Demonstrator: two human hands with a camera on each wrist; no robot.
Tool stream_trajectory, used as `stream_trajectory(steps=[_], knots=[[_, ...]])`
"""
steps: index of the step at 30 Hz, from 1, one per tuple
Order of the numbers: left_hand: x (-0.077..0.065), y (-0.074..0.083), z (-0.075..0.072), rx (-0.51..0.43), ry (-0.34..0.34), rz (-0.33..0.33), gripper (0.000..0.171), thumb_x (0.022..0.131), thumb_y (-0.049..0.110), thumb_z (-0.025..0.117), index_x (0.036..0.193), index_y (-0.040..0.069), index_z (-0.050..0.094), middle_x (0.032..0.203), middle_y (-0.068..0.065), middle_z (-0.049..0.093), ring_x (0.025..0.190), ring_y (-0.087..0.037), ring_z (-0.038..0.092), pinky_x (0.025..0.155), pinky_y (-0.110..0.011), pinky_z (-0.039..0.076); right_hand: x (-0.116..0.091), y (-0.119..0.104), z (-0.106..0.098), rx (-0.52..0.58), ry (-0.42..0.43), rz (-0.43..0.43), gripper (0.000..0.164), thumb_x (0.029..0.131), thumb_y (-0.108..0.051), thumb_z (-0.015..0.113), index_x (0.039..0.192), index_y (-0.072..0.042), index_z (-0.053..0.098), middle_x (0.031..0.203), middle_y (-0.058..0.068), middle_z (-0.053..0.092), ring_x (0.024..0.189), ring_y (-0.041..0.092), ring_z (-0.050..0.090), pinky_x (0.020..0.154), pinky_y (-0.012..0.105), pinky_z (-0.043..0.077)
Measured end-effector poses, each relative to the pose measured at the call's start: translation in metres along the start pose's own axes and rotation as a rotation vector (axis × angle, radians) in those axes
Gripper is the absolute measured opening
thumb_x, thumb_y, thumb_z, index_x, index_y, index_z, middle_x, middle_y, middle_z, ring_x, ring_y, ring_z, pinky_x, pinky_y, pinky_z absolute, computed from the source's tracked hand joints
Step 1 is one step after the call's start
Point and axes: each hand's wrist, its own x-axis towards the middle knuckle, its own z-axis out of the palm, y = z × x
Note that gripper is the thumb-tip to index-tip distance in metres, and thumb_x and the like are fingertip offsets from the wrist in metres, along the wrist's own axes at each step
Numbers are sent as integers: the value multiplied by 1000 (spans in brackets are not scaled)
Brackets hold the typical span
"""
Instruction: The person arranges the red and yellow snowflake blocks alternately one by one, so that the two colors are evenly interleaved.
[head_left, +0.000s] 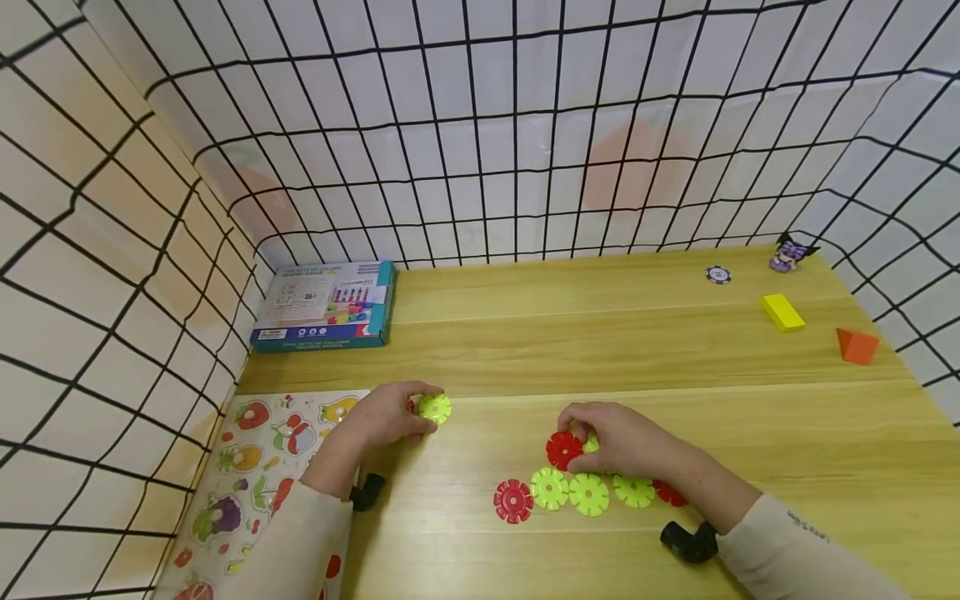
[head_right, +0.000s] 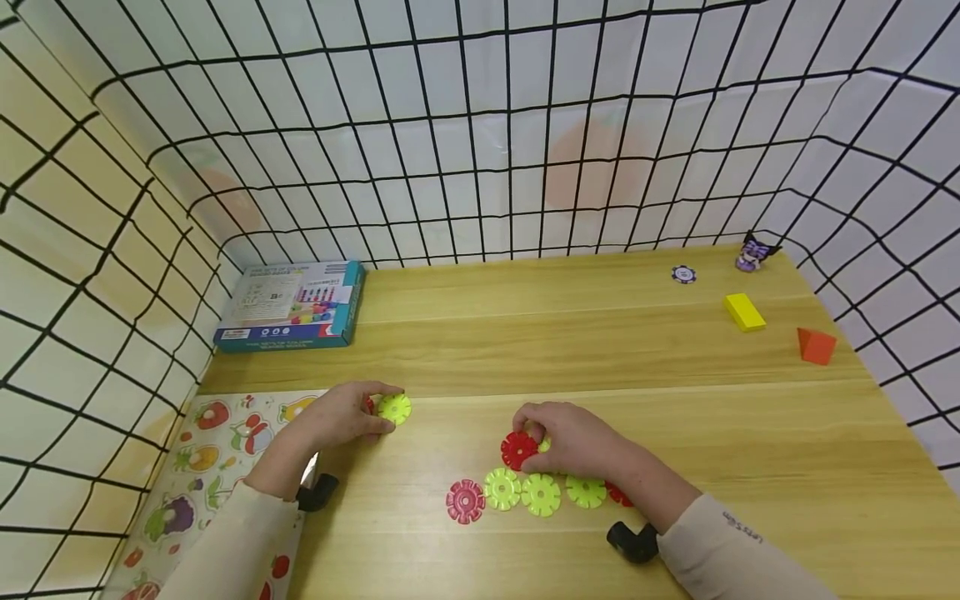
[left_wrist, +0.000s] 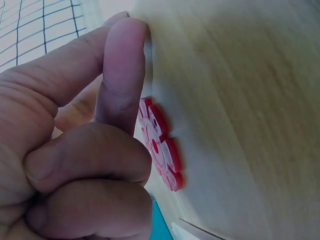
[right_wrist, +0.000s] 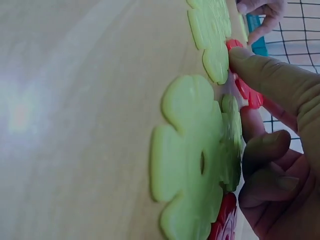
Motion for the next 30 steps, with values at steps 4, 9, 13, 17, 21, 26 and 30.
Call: stream_trajectory(steps=[4,9,13,17,21,26,30], knots=[[0,0,-1,17,6,-4,49,78,27,75,124,29,58,60,-1,62,54,-16,50,55,-32,35,0,0,0,59,-6,-8,33,75,-38,76,101,-32,56,76,-12,55,62,8,50,58,26,45],[0,1,-1,30,11,-24,49,78,28,75,124,30,58,61,-1,61,55,-17,49,54,-31,35,2,-2,-1,177,9,-21,23,80,-34,72,100,-32,59,73,-10,59,61,10,54,56,26,47],[-1,2,0,35,16,-32,49,78,28,74,124,30,58,62,-1,61,55,-17,50,55,-31,36,6,-4,-1,275,17,-10,24,82,-31,70,103,-28,59,73,-4,60,60,14,58,54,28,48],[-2,2,1,38,19,-26,49,79,27,74,125,29,57,60,-1,61,54,-16,50,55,-31,36,15,-6,1,379,37,14,25,83,-26,69,107,-22,62,76,1,61,63,18,62,56,31,51],[-2,2,1,38,21,-19,49,79,27,73,125,29,57,59,0,62,54,-16,50,55,-32,35,28,-12,1,428,88,40,28,83,-26,70,109,-22,63,79,2,62,67,18,63,58,32,52],[-2,3,1,54,20,-14,49,79,28,73,126,29,56,59,0,61,53,-16,50,56,-32,35,44,-24,-1,435,109,24,29,83,-26,69,112,-23,63,78,4,64,66,20,64,56,34,51],[-2,5,1,60,17,-16,49,80,28,73,126,29,56,59,0,61,53,-16,51,56,-32,35,58,-30,3,469,91,15,28,84,-21,69,112,-18,63,74,7,65,64,22,64,57,34,52]])
